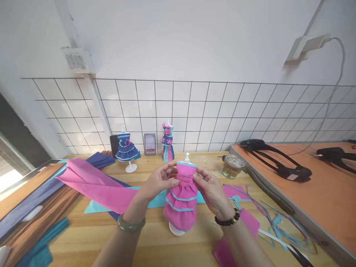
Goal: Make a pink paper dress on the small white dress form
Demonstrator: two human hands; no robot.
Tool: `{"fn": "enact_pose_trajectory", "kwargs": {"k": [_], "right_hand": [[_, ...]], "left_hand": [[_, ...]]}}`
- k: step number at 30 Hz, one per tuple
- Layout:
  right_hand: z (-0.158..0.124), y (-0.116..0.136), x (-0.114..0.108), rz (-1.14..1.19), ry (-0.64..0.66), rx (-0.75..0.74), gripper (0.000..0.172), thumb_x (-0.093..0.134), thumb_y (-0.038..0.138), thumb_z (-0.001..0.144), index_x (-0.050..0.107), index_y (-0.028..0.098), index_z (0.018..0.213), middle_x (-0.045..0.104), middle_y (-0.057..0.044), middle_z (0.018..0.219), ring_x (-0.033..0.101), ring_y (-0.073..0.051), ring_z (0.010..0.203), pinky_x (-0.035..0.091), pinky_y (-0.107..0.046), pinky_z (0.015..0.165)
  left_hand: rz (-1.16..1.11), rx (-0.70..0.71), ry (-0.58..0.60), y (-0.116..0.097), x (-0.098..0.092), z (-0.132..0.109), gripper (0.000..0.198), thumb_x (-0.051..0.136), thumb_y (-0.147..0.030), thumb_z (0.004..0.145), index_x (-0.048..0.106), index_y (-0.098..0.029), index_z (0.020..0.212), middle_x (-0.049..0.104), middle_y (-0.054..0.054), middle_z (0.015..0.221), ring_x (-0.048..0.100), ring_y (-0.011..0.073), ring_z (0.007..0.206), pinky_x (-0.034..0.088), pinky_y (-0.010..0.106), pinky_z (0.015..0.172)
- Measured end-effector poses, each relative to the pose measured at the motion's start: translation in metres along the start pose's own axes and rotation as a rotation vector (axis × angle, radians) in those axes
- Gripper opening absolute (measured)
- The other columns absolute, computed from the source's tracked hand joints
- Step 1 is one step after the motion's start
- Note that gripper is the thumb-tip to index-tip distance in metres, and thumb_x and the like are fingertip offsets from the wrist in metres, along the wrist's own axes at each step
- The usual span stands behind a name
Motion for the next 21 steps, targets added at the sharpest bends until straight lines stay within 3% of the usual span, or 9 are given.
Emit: {"fn": "enact_pose_trajectory", "kwargs": {"k": [21], "right_hand": [[-0.0005,0.0026,0.0023,-0.026,0.01,-0.026,0.035,0.081,0.036,0.061,0.068,0.021,0.09,0.071,-0.005,0.091,0.064,-0.021,0.088,0.047,-0.036,0.083]], "left_hand": [[0.034,0.027,0.038,0.0031,0.0017,0.0002,0.043,0.07,-0.024,0.075,0.058,-0.02,0.116,0.064,0.011,0.114,0.057,0.0247,0.108,0.041,0.04,0.094]]}}
Point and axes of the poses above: each hand's wrist, its own z-axis towards the middle knuckle, its own x-axis out of the palm, y = z × x, the point moved 7 cm from there along z, towards the middle knuckle
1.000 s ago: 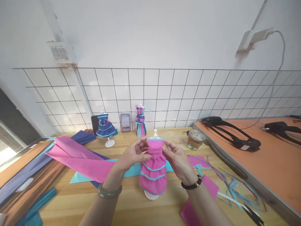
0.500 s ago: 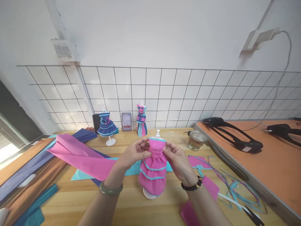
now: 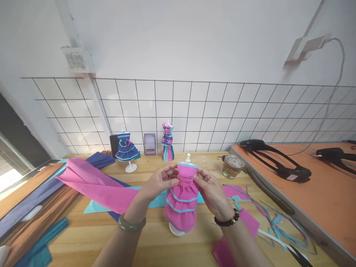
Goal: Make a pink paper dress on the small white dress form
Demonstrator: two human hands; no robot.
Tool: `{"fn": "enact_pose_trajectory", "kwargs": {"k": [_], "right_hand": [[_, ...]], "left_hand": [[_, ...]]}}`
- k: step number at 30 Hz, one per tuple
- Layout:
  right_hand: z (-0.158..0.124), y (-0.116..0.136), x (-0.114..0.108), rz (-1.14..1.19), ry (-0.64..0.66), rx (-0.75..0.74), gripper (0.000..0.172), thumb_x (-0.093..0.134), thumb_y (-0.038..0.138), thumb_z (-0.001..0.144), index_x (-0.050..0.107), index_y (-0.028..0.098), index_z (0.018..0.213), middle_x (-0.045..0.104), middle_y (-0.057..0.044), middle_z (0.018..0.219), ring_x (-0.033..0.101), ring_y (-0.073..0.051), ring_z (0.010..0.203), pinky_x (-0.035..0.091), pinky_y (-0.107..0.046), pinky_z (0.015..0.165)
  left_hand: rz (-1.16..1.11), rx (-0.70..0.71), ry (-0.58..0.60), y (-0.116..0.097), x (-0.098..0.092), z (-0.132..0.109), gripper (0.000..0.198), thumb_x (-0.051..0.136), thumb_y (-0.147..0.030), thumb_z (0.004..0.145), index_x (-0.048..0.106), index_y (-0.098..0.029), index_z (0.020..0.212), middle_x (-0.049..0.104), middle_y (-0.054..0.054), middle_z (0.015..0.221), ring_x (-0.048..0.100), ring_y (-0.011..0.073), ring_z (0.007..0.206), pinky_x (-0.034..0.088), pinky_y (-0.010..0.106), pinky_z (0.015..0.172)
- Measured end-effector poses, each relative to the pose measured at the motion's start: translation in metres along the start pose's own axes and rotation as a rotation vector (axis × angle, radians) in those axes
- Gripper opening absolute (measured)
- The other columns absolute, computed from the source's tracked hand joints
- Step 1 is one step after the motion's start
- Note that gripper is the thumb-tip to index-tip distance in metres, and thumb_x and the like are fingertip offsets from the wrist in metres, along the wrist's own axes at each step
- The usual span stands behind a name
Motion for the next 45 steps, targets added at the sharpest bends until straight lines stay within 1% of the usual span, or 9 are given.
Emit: {"fn": "enact_pose_trajectory", "kwargs": {"k": [7,13,18,21,25,28,31,38,45], "right_hand": [[0.0,0.0,-0.002,0.01,-0.021,-0.003,0.036,0.082,0.036,0.059,0.068,0.021,0.09,0.071,-0.005,0.088,0.064,-0.02,0.082,0.047,-0.034,0.08],[-0.001,0.002,0.001,-0.042,-0.036,-0.043,0.039,0.081,0.038,0.061,0.069,0.02,0.093,0.071,-0.004,0.084,0.063,-0.017,0.078,0.047,-0.032,0.077],[-0.004,0.004,0.005,-0.062,-0.064,-0.081,0.037,0.08,0.036,0.063,0.068,0.021,0.095,0.071,-0.003,0.084,0.063,-0.017,0.081,0.047,-0.033,0.081],[-0.007,0.005,0.008,-0.086,-0.097,-0.109,0.036,0.079,0.036,0.064,0.067,0.02,0.094,0.071,-0.003,0.086,0.063,-0.017,0.081,0.047,-0.033,0.081],[-0.011,0.003,0.013,-0.075,-0.106,-0.147,0.034,0.078,0.034,0.066,0.065,0.021,0.095,0.069,-0.004,0.09,0.062,-0.018,0.084,0.048,-0.033,0.081],[-0.012,0.0,0.017,-0.088,-0.109,-0.182,0.035,0.076,0.032,0.068,0.063,0.02,0.098,0.066,-0.002,0.081,0.06,-0.016,0.078,0.048,-0.032,0.077],[-0.014,-0.001,0.021,-0.14,-0.109,-0.219,0.038,0.073,0.03,0.071,0.058,0.02,0.104,0.064,0.0,0.077,0.058,-0.016,0.076,0.047,-0.032,0.076],[-0.02,-0.002,0.027,-0.249,-0.133,-0.264,0.043,0.07,0.03,0.072,0.055,0.018,0.11,0.064,0.0,0.076,0.059,-0.016,0.076,0.046,-0.033,0.079],[-0.017,-0.002,0.027,-0.221,-0.084,-0.299,0.028,0.064,0.034,0.078,0.059,0.017,0.099,0.061,0.0,0.073,0.058,-0.014,0.07,0.048,-0.029,0.069]], "left_hand": [[0.043,0.052,-0.028,-0.007,0.0,0.003,0.04,0.069,-0.025,0.076,0.06,-0.019,0.114,0.063,0.012,0.115,0.056,0.0253,0.11,0.041,0.04,0.094],[0.183,0.129,-0.282,-0.009,-0.022,0.004,0.03,0.072,-0.028,0.072,0.062,-0.019,0.099,0.064,0.009,0.104,0.058,0.0229,0.102,0.041,0.038,0.092],[0.288,0.16,-0.361,-0.012,-0.028,0.003,0.013,0.071,-0.026,0.072,0.063,-0.019,0.08,0.065,0.004,0.084,0.059,0.0198,0.089,0.041,0.036,0.091],[0.337,0.139,-0.352,-0.016,-0.025,0.001,0.01,0.065,-0.026,0.077,0.067,-0.019,0.084,0.067,0.005,0.088,0.059,0.0215,0.091,0.042,0.036,0.089],[0.477,0.117,-0.29,-0.026,-0.016,-0.003,0.032,0.062,-0.027,0.079,0.063,-0.023,0.111,0.065,0.007,0.105,0.055,0.0245,0.106,0.038,0.037,0.096],[0.603,0.093,-0.274,-0.031,-0.012,-0.006,0.047,0.066,-0.03,0.076,0.056,-0.026,0.122,0.062,0.007,0.114,0.051,0.026,0.112,0.036,0.037,0.098],[0.666,0.067,-0.282,-0.032,-0.01,-0.005,0.05,0.067,-0.035,0.075,0.055,-0.025,0.122,0.06,0.007,0.118,0.05,0.0266,0.114,0.036,0.037,0.098],[0.678,0.058,-0.315,-0.03,-0.015,-0.003,0.04,0.065,-0.039,0.076,0.059,-0.023,0.112,0.064,0.006,0.112,0.054,0.0256,0.112,0.039,0.037,0.097],[0.642,0.113,-0.293,-0.03,-0.023,-0.002,0.037,0.061,-0.036,0.08,0.058,-0.02,0.113,0.062,0.009,0.116,0.053,0.0256,0.114,0.038,0.039,0.1]]}}
Point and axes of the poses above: each hand's wrist, its own z-axis towards the middle knuckle, its own x-axis out of the palm, y = z × x, the point moved 7 cm from there along z, towards the middle knuckle
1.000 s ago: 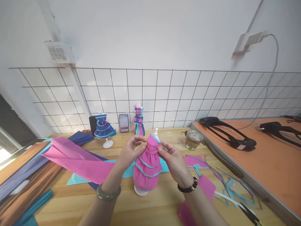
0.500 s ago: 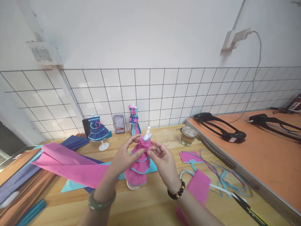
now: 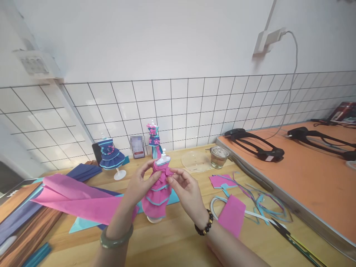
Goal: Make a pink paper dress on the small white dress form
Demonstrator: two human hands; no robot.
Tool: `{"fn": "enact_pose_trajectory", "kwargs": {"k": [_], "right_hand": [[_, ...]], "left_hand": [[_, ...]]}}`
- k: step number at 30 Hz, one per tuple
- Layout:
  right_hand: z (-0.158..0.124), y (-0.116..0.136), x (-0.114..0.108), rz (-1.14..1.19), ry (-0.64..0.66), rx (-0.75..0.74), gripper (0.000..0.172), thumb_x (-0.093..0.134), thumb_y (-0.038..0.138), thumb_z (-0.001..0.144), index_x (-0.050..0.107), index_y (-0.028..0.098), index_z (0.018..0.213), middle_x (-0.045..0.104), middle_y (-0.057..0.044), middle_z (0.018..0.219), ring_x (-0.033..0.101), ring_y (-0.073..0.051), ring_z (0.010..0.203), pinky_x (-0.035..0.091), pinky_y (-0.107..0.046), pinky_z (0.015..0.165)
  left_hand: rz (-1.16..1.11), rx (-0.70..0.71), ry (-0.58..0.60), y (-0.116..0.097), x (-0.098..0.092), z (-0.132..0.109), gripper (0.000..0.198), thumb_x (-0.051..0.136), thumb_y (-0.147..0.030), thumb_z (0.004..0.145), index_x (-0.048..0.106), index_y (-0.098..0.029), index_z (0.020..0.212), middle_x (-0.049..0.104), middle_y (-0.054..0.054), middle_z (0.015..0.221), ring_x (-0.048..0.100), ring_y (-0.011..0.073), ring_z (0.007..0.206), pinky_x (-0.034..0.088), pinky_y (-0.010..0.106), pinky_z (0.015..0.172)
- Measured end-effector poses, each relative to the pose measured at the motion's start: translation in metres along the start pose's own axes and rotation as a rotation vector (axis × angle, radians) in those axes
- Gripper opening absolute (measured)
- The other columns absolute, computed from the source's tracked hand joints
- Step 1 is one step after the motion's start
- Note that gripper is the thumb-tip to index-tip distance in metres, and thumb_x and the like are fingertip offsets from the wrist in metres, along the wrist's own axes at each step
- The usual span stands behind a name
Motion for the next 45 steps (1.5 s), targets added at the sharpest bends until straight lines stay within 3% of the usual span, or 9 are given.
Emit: {"fn": "enact_pose_trajectory", "kwargs": {"k": [3,8,14,21,28,36,45], "right_hand": [[0.003,0.003,-0.007,-0.158,-0.034,-0.084,0.02,0.061,0.032,0.081,0.061,0.018,0.095,0.059,-0.001,0.074,0.057,-0.015,0.072,0.048,-0.03,0.069],[0.001,0.021,-0.008,-0.574,-0.02,-0.36,0.016,0.06,0.019,0.082,0.062,0.02,0.098,0.06,-0.005,0.089,0.056,-0.019,0.088,0.046,-0.034,0.079],[-0.008,0.035,0.0,-0.771,-0.005,-0.52,0.017,0.055,0.016,0.085,0.06,0.021,0.1,0.059,-0.007,0.094,0.055,-0.022,0.093,0.046,-0.038,0.081],[-0.004,0.031,-0.006,-0.679,-0.058,-0.467,0.032,0.062,0.02,0.081,0.053,0.018,0.112,0.06,-0.007,0.095,0.057,-0.02,0.089,0.048,-0.036,0.079],[-0.014,0.049,-0.003,-0.581,-0.062,-0.545,0.016,0.059,0.018,0.084,0.064,0.02,0.098,0.066,-0.006,0.09,0.06,-0.019,0.086,0.049,-0.033,0.076],[-0.023,0.065,0.004,-0.707,-0.043,-0.653,0.023,0.054,0.014,0.086,0.066,0.02,0.105,0.065,-0.008,0.088,0.059,-0.021,0.083,0.048,-0.036,0.072],[-0.023,0.07,0.0,-0.681,-0.05,-0.62,0.023,0.052,0.014,0.087,0.068,0.023,0.1,0.063,-0.008,0.087,0.058,-0.02,0.082,0.049,-0.037,0.071]], "left_hand": [[-0.031,0.005,0.007,0.002,-0.002,0.001,0.037,0.06,-0.035,0.081,0.057,-0.019,0.114,0.061,0.01,0.118,0.052,0.026,0.115,0.037,0.04,0.101],[-0.051,0.006,0.016,0.005,-0.003,0.001,0.037,0.061,-0.035,0.08,0.058,-0.018,0.114,0.062,0.011,0.115,0.053,0.0271,0.112,0.037,0.042,0.1],[-0.132,-0.024,0.008,0.003,-0.003,0.0,0.039,0.065,-0.034,0.077,0.061,-0.019,0.113,0.062,0.01,0.117,0.052,0.0272,0.114,0.036,0.039,0.101],[-0.444,-0.089,-0.053,0.004,-0.001,-0.003,0.036,0.069,-0.035,0.073,0.064,-0.02,0.106,0.068,0.009,0.106,0.06,0.0263,0.104,0.046,0.034,0.087],[-0.708,-0.125,-0.07,0.004,0.007,-0.004,0.033,0.071,-0.032,0.071,0.066,-0.02,0.101,0.069,0.007,0.103,0.063,0.0231,0.095,0.049,0.031,0.081],[-0.773,-0.141,-0.001,0.001,0.018,-0.006,0.032,0.069,-0.03,0.073,0.066,-0.02,0.104,0.069,0.008,0.103,0.064,0.0222,0.093,0.05,0.029,0.079],[-0.779,-0.185,0.033,-0.003,0.025,-0.009,0.035,0.07,-0.033,0.071,0.065,-0.02,0.103,0.069,0.008,0.104,0.064,0.0242,0.096,0.049,0.033,0.083]]}}
Point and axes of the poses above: each hand's wrist, its own z-axis towards the middle knuckle, its own x-axis out of the palm, y = z × x, the point moved 7 cm from there along z, towards the middle knuckle
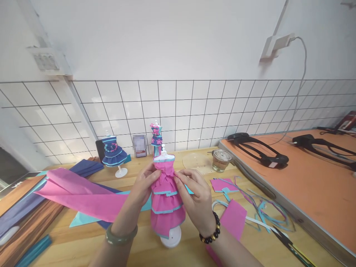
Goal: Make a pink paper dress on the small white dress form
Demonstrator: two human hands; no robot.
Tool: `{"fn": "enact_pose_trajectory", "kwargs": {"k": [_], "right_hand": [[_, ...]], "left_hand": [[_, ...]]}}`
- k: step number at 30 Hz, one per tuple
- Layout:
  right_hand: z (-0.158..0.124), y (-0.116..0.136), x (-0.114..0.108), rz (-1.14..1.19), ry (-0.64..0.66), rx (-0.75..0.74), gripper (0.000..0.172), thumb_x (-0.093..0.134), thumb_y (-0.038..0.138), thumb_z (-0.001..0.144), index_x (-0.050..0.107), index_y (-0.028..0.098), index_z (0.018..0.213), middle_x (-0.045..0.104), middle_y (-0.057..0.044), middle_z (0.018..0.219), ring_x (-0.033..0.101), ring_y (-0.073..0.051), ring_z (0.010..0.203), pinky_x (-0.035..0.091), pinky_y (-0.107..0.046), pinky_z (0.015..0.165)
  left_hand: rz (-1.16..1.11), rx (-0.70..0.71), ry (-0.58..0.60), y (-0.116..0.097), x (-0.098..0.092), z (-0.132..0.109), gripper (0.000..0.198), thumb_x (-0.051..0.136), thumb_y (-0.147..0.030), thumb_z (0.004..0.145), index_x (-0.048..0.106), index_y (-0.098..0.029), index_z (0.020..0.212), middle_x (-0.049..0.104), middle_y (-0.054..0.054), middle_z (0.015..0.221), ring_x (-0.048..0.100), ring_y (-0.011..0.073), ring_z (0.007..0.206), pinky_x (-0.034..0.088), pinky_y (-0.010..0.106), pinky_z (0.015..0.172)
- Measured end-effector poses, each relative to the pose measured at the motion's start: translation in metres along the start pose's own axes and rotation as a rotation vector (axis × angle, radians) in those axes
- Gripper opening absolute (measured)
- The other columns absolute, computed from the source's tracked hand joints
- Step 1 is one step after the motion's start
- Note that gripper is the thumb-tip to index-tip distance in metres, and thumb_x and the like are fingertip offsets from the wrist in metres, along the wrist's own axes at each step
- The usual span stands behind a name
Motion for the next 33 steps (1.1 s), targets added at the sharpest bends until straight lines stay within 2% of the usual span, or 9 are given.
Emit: {"fn": "enact_pose_trajectory", "kwargs": {"k": [4,7,12,14,16,20,23,26,33], "right_hand": [[0.0,0.001,-0.001,0.07,-0.001,0.007,0.025,0.055,0.014,0.085,0.066,0.023,0.105,0.062,-0.008,0.089,0.058,-0.02,0.085,0.049,-0.036,0.073],[0.001,-0.001,-0.001,0.216,0.041,0.065,0.025,0.054,0.016,0.086,0.064,0.023,0.109,0.062,-0.008,0.096,0.059,-0.019,0.089,0.05,-0.035,0.077],[0.006,-0.005,0.003,0.398,0.194,0.149,0.023,0.048,0.021,0.09,0.065,0.024,0.105,0.06,-0.007,0.095,0.059,-0.017,0.086,0.051,-0.032,0.075],[0.008,-0.002,0.003,0.398,0.268,0.128,0.023,0.049,0.022,0.09,0.064,0.024,0.107,0.059,-0.006,0.093,0.058,-0.017,0.087,0.051,-0.032,0.075],[0.009,0.0,0.004,0.364,0.343,0.113,0.024,0.048,0.023,0.091,0.063,0.025,0.11,0.06,-0.005,0.091,0.057,-0.017,0.087,0.05,-0.032,0.075],[0.009,0.004,0.005,0.315,0.42,0.105,0.02,0.05,0.026,0.091,0.065,0.024,0.104,0.056,-0.002,0.08,0.055,-0.015,0.077,0.049,-0.029,0.07],[0.009,0.005,0.005,0.316,0.416,0.109,0.015,0.052,0.028,0.09,0.066,0.022,0.091,0.054,-0.001,0.073,0.054,-0.014,0.071,0.048,-0.027,0.064],[0.009,0.002,0.006,0.321,0.399,0.137,0.017,0.052,0.029,0.09,0.064,0.021,0.082,0.053,-0.001,0.07,0.052,-0.014,0.067,0.046,-0.027,0.062],[0.008,-0.004,0.005,0.297,0.33,0.194,0.013,0.053,0.026,0.088,0.062,0.02,0.081,0.055,-0.001,0.073,0.051,-0.014,0.068,0.043,-0.027,0.062]], "left_hand": [[-0.043,-0.006,-0.023,0.001,-0.003,0.002,0.037,0.072,-0.033,0.069,0.065,-0.019,0.103,0.07,0.007,0.1,0.065,0.0229,0.09,0.05,0.03,0.077],[-0.052,-0.01,-0.071,-0.001,-0.006,-0.001,0.035,0.07,-0.034,0.07,0.064,-0.02,0.101,0.07,0.006,0.097,0.066,0.023,0.085,0.051,0.031,0.074],[0.196,0.057,-0.214,-0.008,-0.021,-0.027,0.021,0.059,-0.031,0.081,0.066,-0.023,0.099,0.068,0.002,0.103,0.061,0.0235,0.097,0.046,0.033,0.088],[0.266,0.082,-0.263,-0.007,-0.029,-0.036,0.016,0.063,-0.027,0.078,0.068,-0.025,0.093,0.069,-0.001,0.098,0.059,0.024,0.1,0.045,0.032,0.09],[0.29,0.102,-0.251,-0.006,-0.032,-0.039,0.016,0.067,-0.025,0.074,0.069,-0.027,0.09,0.069,-0.002,0.098,0.058,0.0248,0.102,0.045,0.032,0.09],[0.219,0.045,-0.171,-0.005,-0.018,-0.035,0.01,0.062,-0.026,0.078,0.069,-0.028,0.085,0.07,-0.001,0.093,0.061,0.0232,0.093,0.049,0.033,0.082],[0.187,0.002,-0.075,-0.012,0.005,-0.031,0.015,0.056,-0.03,0.082,0.07,-0.026,0.087,0.069,0.002,0.095,0.061,0.024,0.093,0.05,0.033,0.08],[0.159,-0.036,-0.046,-0.017,0.019,-0.032,0.02,0.052,-0.032,0.085,0.07,-0.025,0.092,0.069,0.004,0.096,0.061,0.0241,0.094,0.049,0.033,0.082],[0.095,-0.078,-0.005,-0.015,0.029,-0.031,0.021,0.054,-0.029,0.086,0.069,-0.02,0.096,0.067,0.005,0.103,0.06,0.0221,0.098,0.046,0.029,0.086]]}}
Point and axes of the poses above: each hand's wrist, its own z-axis towards the middle knuckle, its own x-axis out of the palm, y = z × x, the point moved 7 cm from there along z, towards the middle knuckle
